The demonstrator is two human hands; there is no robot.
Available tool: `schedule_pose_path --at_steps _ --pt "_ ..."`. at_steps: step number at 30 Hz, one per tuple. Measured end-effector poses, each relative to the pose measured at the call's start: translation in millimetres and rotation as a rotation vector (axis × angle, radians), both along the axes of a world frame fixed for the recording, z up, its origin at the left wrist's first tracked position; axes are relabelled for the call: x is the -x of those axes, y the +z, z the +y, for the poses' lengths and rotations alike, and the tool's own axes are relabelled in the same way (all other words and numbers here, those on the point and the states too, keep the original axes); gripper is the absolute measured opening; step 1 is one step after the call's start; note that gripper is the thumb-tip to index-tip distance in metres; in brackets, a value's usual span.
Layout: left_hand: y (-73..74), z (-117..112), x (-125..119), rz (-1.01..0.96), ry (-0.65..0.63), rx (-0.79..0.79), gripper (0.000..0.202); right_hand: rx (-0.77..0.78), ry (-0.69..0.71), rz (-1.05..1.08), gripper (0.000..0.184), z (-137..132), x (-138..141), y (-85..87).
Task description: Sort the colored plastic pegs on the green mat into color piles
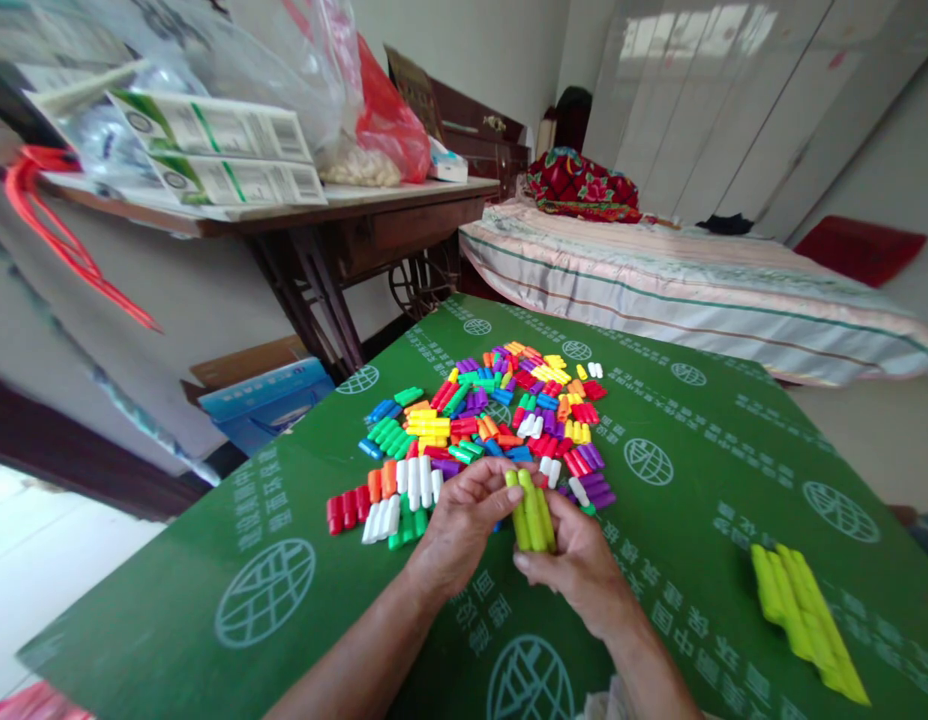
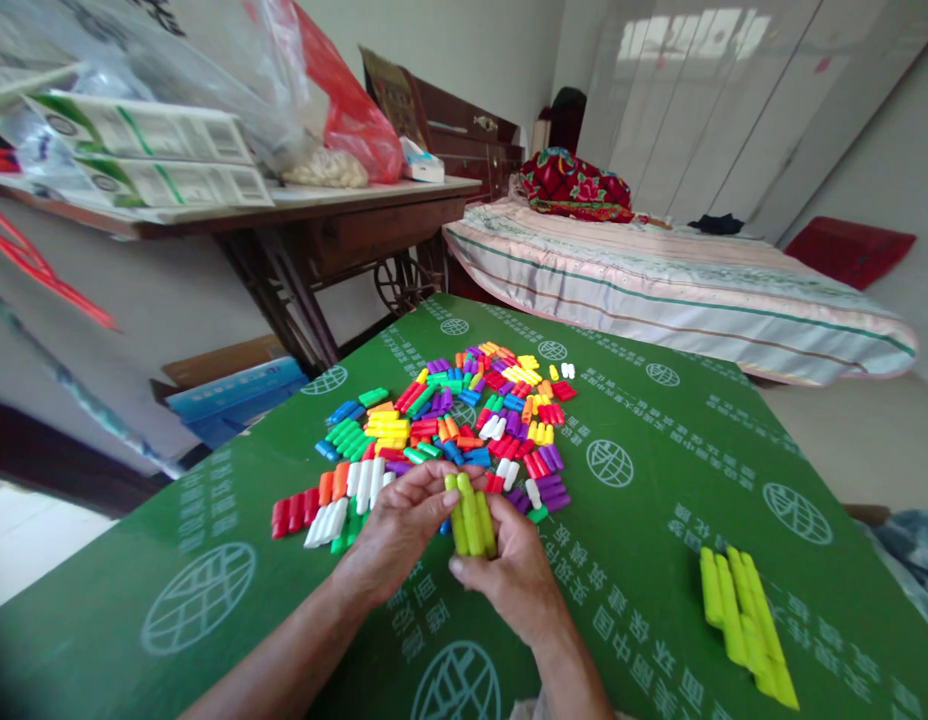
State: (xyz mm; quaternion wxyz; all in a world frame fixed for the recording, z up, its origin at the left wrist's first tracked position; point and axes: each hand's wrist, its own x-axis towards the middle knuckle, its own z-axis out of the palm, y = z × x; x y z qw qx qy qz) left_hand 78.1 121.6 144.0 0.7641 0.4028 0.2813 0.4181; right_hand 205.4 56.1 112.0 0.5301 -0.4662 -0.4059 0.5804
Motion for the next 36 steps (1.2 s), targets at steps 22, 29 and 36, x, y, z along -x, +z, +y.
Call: schedule_pose_path --at_steps 22,29,36 --pt "-14.0 -0.6 -2.4 0.096 -0.034 0.035 0.028 0.011 -0.056 -0.005 0.057 2.5 -0.3 12.3" --pt "-15.3 -1.9 -0.9 0.127 -0.059 0.016 0.022 0.019 -0.050 -0.003 0.056 1.1 -3.1 13.4" --pt "-14.2 -1.5 -2.7 0.147 -0.021 0.014 0.024 -0.053 -0.173 -0.223 0.064 1.8 2.2 11.5"
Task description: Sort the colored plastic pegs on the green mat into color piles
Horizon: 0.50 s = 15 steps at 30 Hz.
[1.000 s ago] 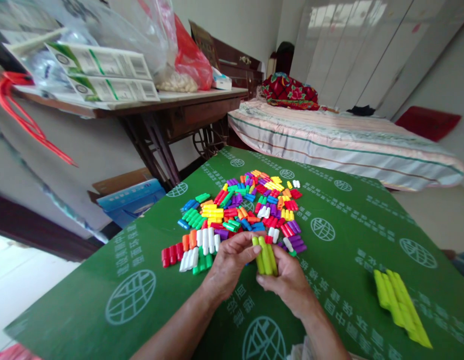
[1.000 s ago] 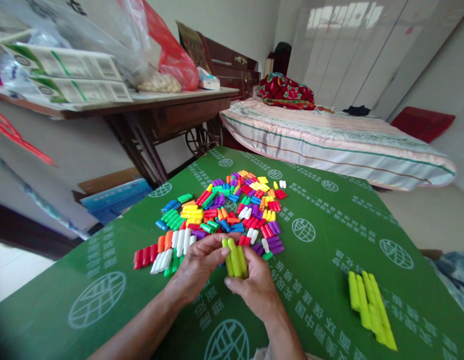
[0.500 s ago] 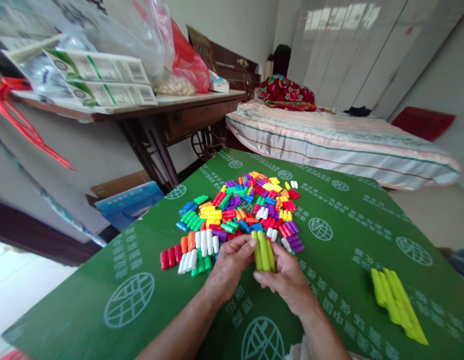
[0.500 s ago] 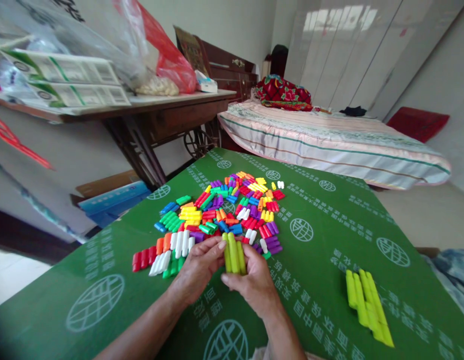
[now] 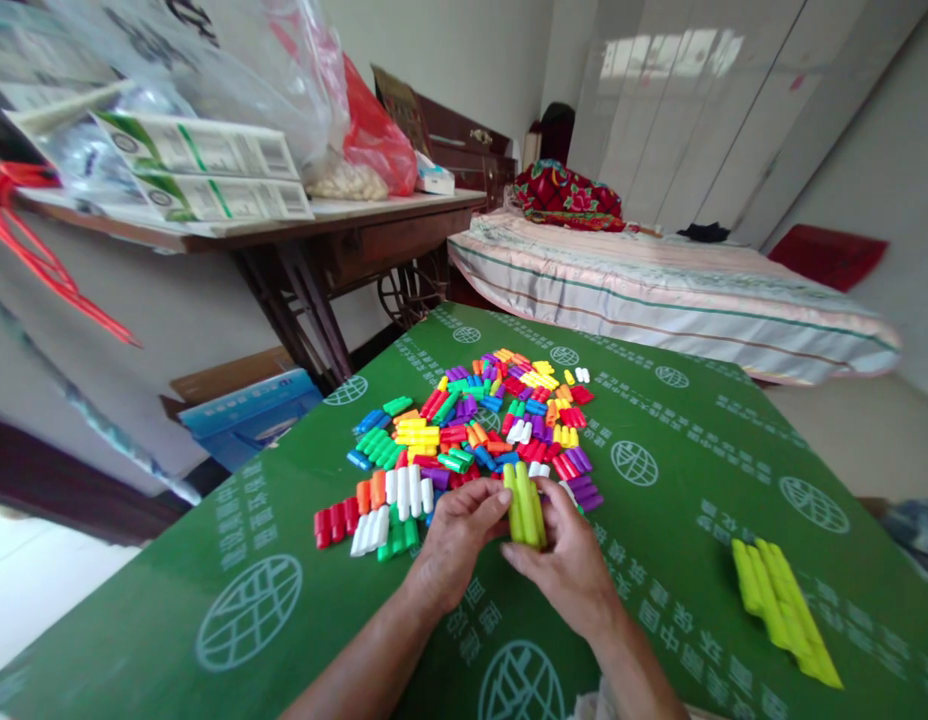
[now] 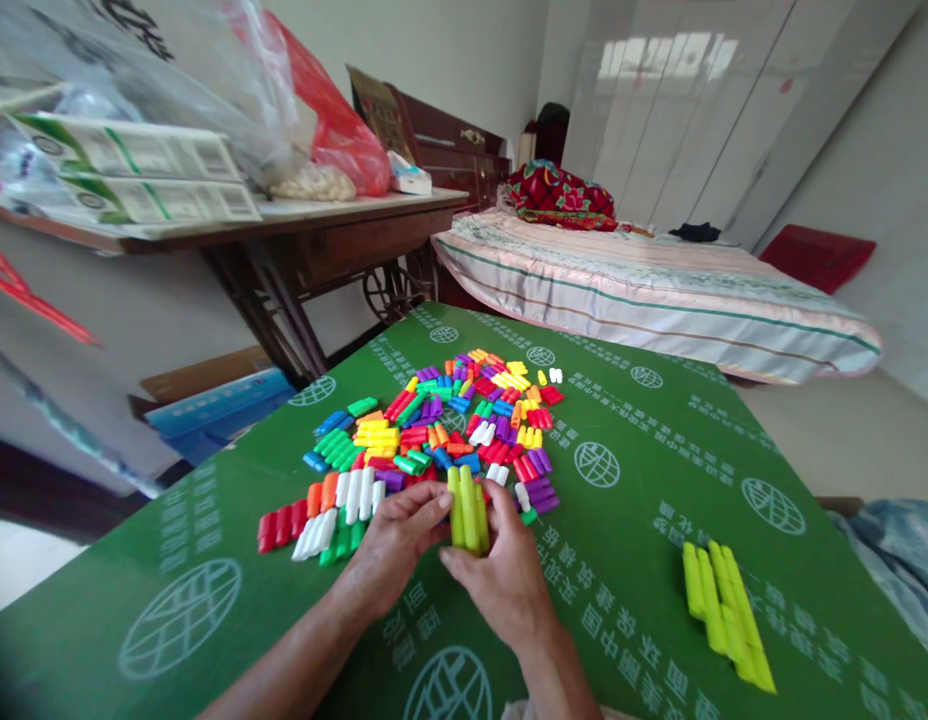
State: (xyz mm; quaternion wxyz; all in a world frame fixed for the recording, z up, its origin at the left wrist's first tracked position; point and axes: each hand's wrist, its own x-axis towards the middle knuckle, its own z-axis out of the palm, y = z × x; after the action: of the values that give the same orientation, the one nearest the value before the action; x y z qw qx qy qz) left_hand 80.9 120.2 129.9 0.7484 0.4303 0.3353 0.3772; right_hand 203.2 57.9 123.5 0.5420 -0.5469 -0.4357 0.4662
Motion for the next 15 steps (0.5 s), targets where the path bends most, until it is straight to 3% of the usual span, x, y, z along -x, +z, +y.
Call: schedule_pose_path --at_steps 5,10,15 --pt "3.3 -1.3 -1.3 0.048 0.016 -0.016 0.026 -0.037 -0.157 -0.499 0.056 -0.7 -0.2 -7.3" --pt "5.7 0.7 -1.8 0.106 0.017 -0.031 0.026 -0.123 -0.234 -0.772 0.058 1.1 -9.5 -7.6" --pt "10.1 2.0 0.0 0.163 -0.010 -0.064 0.031 0.071 -0.371 -0.957 0.061 -2.1 -37.5 6.2"
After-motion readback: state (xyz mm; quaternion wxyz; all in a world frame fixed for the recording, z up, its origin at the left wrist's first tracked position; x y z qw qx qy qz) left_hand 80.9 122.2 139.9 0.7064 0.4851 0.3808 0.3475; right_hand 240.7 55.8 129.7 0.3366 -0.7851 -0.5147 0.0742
